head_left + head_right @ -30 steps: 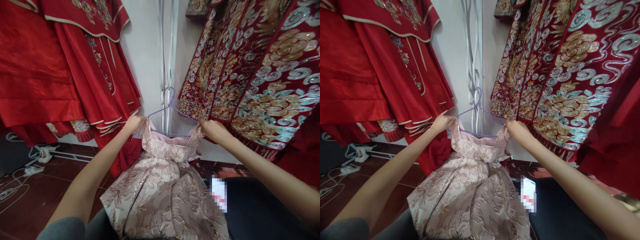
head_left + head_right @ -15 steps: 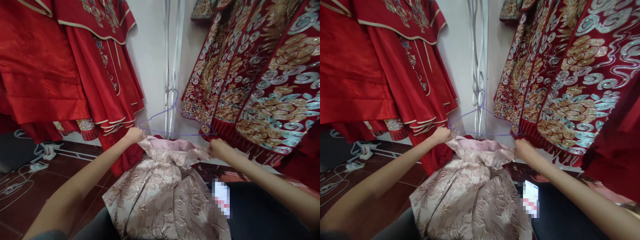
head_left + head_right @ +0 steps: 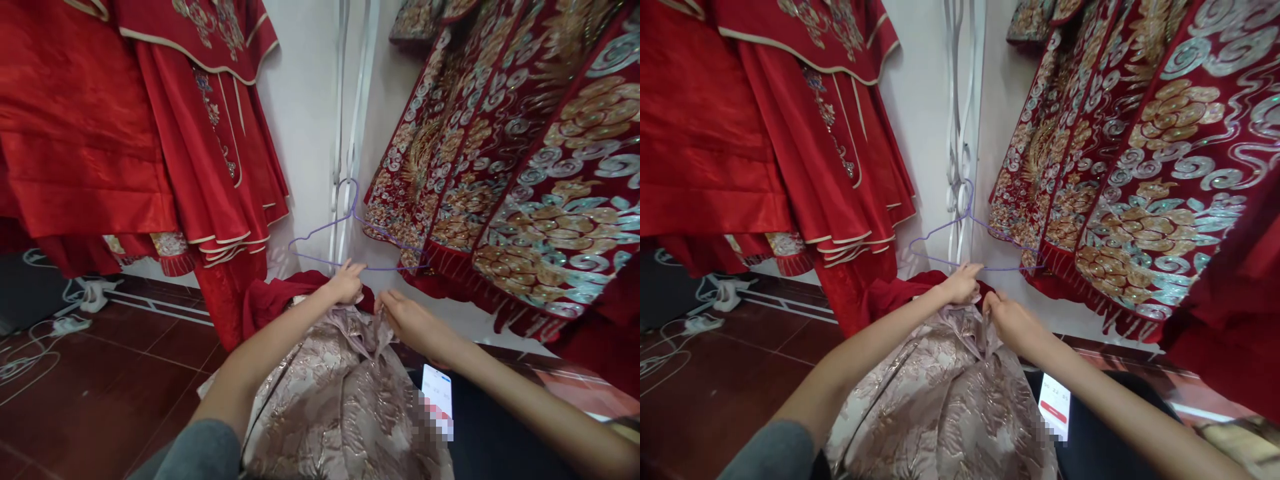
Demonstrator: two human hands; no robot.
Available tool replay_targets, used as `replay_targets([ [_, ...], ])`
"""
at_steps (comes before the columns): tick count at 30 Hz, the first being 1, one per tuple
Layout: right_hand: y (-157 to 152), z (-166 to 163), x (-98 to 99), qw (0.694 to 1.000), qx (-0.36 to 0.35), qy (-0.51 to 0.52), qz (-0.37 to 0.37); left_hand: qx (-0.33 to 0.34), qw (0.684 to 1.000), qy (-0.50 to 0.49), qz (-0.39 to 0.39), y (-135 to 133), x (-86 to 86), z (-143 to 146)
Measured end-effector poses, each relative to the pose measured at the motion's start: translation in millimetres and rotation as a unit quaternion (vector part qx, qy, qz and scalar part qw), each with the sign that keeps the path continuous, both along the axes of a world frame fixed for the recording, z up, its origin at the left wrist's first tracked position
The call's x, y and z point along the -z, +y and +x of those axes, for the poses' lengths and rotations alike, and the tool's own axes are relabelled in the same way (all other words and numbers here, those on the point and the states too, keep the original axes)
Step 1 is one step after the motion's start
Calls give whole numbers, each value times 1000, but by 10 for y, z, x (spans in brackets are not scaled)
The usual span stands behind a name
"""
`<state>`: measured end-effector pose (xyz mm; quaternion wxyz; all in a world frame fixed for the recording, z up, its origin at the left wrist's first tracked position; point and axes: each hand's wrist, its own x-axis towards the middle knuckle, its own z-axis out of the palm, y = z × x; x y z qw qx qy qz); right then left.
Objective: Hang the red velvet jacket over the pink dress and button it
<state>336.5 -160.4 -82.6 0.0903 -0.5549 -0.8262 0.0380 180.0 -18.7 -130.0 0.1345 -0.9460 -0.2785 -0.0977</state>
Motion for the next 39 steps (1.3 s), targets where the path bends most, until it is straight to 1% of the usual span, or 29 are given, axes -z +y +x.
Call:
replay_targets([
  [1,44,61,28,1000,6,12,12,-6,1000,-15,-14,0,58,-21],
  [3,138,220,83,998,26,43,39,7,999,-48,-23,-29,119,-137],
  [6,243,491,140,990,93,72,72,53,996,-69,-27,-102,84,-369],
  [8,263,638,150,986,141,69,58,58,995,-70,-37,-137,27,-472],
  [11,233,770,107,982,178,57,31,48,995,-63,-54,-152,-22,-500],
  [15,197,837,12,972,219,58,66,42,995,-63,-58,-142,-10,-446],
  [17,206,860,0,968,233,63,64,40,995,-65,-56,-145,-2,-442],
  [19,230,881,8,968,232,72,64,40,996,-64,-56,-158,-2,-454],
  [22,289,865,-20,968,202,91,118,40,995,-66,-64,-183,-6,-469],
  [24,363,788,-114,967,172,94,162,51,992,-81,-76,-199,-10,-462],
  [27,566,565,-337,963,127,90,218,74,985,-120,-102,-217,-38,-440],
  [29,753,387,-453,952,70,122,270,80,978,-146,-123,-225,-74,-433],
  [30,850,304,-478,945,45,142,293,82,975,-156,-133,-227,-94,-434],
  [31,942,230,-476,936,32,167,308,84,972,-165,-141,-228,-112,-437],
  [33,1097,120,-398,922,23,225,316,87,968,-177,-154,-229,-133,-447],
  [36,1232,49,-190,905,59,290,305,78,963,-201,-162,-236,-119,-449],
  [39,1285,50,-40,905,99,318,264,46,956,-236,-166,-255,-90,-429],
])
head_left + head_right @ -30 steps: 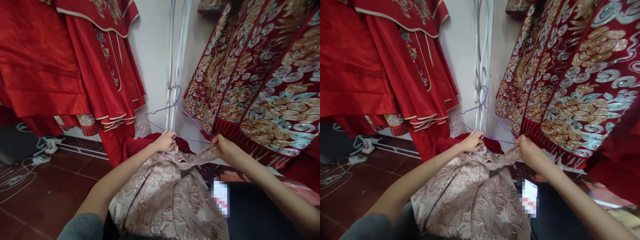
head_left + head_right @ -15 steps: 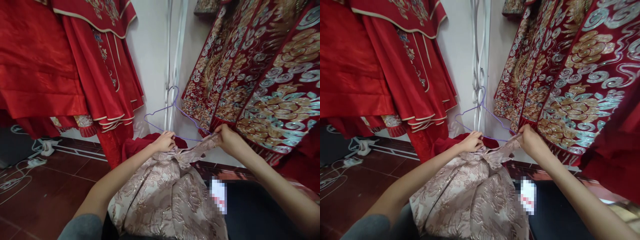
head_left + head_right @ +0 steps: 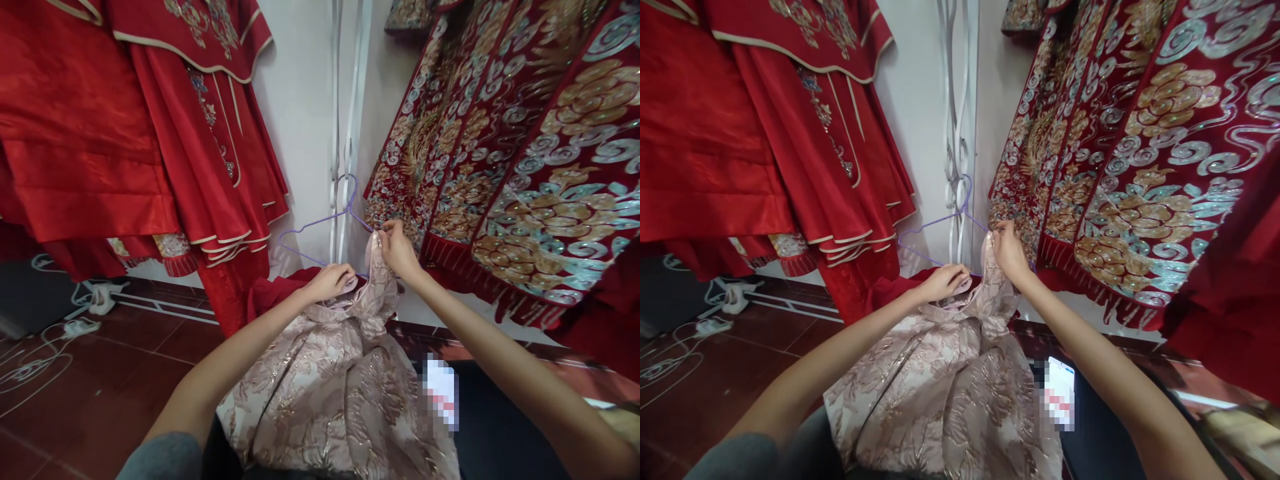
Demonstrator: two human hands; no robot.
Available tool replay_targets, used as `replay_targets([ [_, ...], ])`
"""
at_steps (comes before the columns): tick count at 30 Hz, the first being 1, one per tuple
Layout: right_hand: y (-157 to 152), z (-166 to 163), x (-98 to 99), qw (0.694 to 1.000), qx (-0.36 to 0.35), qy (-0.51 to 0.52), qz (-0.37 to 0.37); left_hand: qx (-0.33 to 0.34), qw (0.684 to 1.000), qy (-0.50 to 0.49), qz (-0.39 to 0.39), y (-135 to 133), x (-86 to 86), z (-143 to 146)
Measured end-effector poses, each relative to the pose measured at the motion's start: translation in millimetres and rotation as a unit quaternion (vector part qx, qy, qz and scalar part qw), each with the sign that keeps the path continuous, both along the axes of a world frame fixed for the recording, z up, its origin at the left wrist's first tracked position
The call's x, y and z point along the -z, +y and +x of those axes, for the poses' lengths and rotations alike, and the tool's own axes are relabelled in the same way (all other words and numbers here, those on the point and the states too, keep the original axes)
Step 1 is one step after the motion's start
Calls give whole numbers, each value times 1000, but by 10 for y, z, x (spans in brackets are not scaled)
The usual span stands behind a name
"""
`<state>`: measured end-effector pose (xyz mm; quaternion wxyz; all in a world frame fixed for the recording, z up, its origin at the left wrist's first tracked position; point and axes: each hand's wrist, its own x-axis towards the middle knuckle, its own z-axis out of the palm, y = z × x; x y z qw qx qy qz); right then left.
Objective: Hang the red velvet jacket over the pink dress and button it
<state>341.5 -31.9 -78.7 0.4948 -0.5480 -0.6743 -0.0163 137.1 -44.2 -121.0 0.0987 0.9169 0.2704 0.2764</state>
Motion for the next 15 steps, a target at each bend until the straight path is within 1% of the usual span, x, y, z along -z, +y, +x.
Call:
replay_targets([
  [2,17,23,28,1000,-5,-8,-18,-31,999,-39,-4,2,-6,-8],
  [4,26,60,13,999,-13,-33,-12,-100,986,-130,22,42,-38,-86],
  [5,28,82,-4,999,-15,-45,-4,-153,969,-189,44,81,-61,-165],
  [7,30,128,-41,999,-13,-52,10,-280,909,-296,85,191,-100,-413],
  [8,31,148,-58,999,-10,-51,13,-338,880,-322,89,256,-110,-575],
  [9,34,165,-73,999,-10,-50,13,-391,855,-330,83,321,-111,-754],
  [10,37,178,-85,999,-10,-51,11,-439,837,-319,64,383,-102,-940],
  [11,42,186,-94,999,-9,-52,7,-479,828,-290,25,438,-85,-1122],
  [12,48,191,-101,999,-8,-54,1,-506,825,-249,-30,486,-61,-1289],
  [14,58,194,-110,998,-5,-58,-9,-518,824,-220,-72,557,-2,-1548],
  [15,61,193,-112,998,-4,-59,-11,-517,826,-211,-83,583,27,-1631],
])
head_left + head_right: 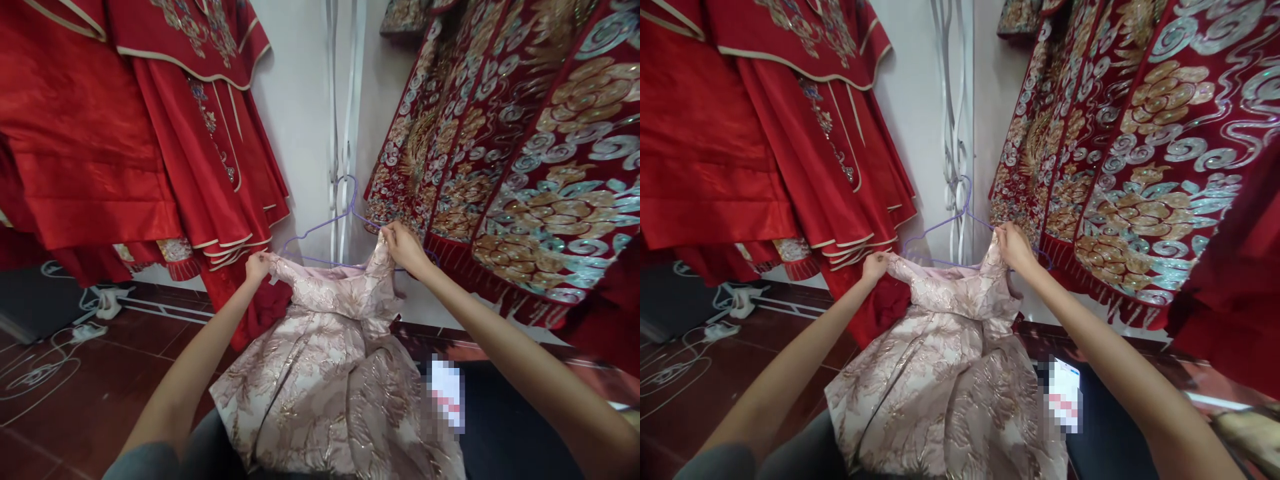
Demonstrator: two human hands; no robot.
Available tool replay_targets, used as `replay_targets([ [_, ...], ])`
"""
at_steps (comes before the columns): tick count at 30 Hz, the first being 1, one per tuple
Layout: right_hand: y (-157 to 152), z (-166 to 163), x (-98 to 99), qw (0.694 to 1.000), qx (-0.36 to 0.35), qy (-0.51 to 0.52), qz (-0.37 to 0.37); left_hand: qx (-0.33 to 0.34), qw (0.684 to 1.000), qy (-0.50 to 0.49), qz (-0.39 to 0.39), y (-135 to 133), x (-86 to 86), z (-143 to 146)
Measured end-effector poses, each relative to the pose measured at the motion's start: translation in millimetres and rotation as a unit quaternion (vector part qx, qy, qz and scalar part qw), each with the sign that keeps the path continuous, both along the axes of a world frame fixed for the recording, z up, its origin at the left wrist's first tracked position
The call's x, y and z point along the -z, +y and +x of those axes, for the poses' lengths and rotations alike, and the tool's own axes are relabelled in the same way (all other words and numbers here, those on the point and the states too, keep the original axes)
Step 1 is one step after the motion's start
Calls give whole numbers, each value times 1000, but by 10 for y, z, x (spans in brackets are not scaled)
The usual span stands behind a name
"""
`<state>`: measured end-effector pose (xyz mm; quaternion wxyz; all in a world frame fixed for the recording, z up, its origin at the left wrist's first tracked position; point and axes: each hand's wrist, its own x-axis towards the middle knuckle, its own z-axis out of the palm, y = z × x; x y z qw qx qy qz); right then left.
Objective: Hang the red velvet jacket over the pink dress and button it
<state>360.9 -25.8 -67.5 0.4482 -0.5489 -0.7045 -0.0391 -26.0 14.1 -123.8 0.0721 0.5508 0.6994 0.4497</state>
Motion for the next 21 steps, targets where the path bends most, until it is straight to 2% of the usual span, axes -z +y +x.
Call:
replay_targets([
  [2,-1,-1,-5,1000,1,-2,0,14,1000,2,-3,40,52,-76],
  [5,-15,0,-20,1000,1,-5,-3,39,999,4,6,90,95,-45],
  [10,-34,0,-55,1000,-2,-12,-16,76,996,-3,38,194,40,62],
  [15,-17,-21,-27,1000,-3,-2,-27,155,986,-9,57,284,-272,264],
  [19,15,-31,13,999,-43,-14,-19,295,947,-19,124,268,-592,587],
  [21,30,9,5,998,-47,-35,-16,352,927,-2,127,268,-693,695],
])
